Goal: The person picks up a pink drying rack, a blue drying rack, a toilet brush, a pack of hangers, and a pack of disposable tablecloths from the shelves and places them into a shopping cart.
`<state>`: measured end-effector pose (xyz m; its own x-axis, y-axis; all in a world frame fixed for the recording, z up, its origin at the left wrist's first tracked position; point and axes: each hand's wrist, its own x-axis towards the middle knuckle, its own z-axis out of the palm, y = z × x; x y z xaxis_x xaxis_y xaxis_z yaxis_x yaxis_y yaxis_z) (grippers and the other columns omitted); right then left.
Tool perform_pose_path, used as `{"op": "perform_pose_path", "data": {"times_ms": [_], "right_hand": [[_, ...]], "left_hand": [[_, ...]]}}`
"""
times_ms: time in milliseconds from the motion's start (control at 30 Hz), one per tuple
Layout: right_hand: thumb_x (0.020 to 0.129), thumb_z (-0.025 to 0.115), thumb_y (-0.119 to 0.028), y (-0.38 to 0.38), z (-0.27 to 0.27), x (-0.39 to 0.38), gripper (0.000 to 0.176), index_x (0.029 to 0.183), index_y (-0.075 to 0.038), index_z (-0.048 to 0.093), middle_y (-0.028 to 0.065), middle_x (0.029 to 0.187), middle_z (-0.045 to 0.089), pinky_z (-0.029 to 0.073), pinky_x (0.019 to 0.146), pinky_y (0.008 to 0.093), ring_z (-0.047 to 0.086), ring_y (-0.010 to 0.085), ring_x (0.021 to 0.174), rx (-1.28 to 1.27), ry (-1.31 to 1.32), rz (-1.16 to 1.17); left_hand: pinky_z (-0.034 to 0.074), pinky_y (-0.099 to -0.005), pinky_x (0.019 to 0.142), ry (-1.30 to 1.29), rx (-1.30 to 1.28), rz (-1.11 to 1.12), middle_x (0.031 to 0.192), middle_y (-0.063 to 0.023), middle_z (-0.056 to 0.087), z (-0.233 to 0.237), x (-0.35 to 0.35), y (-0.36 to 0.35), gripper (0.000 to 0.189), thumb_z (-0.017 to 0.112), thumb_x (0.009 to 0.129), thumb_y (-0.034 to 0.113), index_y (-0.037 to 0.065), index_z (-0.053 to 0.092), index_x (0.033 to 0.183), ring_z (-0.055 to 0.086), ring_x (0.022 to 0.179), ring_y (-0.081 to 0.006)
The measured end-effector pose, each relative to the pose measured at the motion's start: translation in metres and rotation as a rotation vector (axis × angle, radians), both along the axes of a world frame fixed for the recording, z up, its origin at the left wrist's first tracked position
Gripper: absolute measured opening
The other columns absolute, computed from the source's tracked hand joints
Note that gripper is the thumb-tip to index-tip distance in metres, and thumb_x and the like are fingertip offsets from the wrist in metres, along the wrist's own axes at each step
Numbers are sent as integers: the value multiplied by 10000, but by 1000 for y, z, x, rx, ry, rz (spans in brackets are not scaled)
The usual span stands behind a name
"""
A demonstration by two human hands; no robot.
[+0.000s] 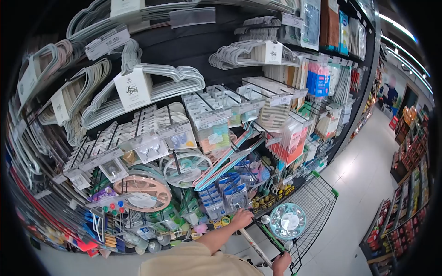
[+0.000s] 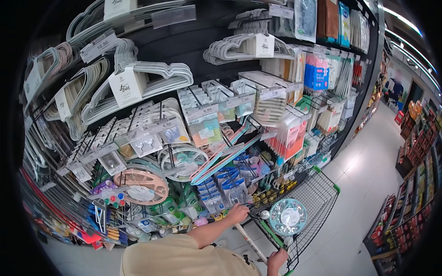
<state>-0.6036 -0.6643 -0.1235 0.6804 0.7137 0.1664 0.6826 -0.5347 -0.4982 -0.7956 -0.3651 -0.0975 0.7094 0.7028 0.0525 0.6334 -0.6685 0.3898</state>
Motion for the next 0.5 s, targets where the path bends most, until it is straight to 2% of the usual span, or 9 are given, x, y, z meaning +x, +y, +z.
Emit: {"op": "perform_pose_path", "data": {"times_ms": [67,200,267,300,400,433,500], "right_hand": [[768,591,-26,-2,-4,4,284,1042,41,623,215,970,624,394,961,507,553,411,993,-52,8,-2],[779,600,-50,-8,-10,7,245,1008,24,647,212,912,649,427,910,528,589,417,948,-73,-12,-20],[825,618,-116,-13,-1,11,327,1124,0,682,272,923,686,511,824,493,652,432,877,-239,88,31],[827,610,-111,-16,-5,12,289,1078,14,681,255,904,689,505,802,507,648,439,867,-171,38,60],[824,611,-124,-20,-14,14,286,1050,37,677,266,897,684,506,785,498,652,434,861,-175,38,66],[819,613,-134,-18,-1,4,301,1049,50,677,273,902,684,506,787,494,653,434,858,-195,64,0],[819,615,-140,-14,-26,9,308,1053,50,679,272,909,687,505,792,497,654,435,862,-220,27,15]], "left_hand": [[343,-478,1098,-145,8,14,1136,-60,685,-2,-5,-7,208,549,920,179,95,711,1020,603,1156,-232],[290,-495,1168,-153,13,-17,1145,-44,691,-7,-15,-26,212,557,912,175,108,716,1035,595,1178,-214],[261,-497,1194,-163,-4,-3,1164,-39,692,-4,-18,-30,216,557,906,173,110,716,1038,593,1193,-203],[263,-498,1193,-157,-14,-7,1160,-39,693,-5,-19,-31,215,557,904,173,115,716,1037,594,1192,-199],[266,-499,1192,-170,-35,-13,1135,-43,699,-5,-23,-33,212,554,906,171,123,717,1032,605,1172,-201],[267,-499,1193,-180,-47,-29,1114,-47,704,-4,-25,-33,211,549,910,169,126,717,1030,614,1153,-207],[271,-503,1191,-225,-100,-22,1100,-51,706,-5,-29,-31,210,543,916,169,128,717,1028,623,1133,-217]]}}
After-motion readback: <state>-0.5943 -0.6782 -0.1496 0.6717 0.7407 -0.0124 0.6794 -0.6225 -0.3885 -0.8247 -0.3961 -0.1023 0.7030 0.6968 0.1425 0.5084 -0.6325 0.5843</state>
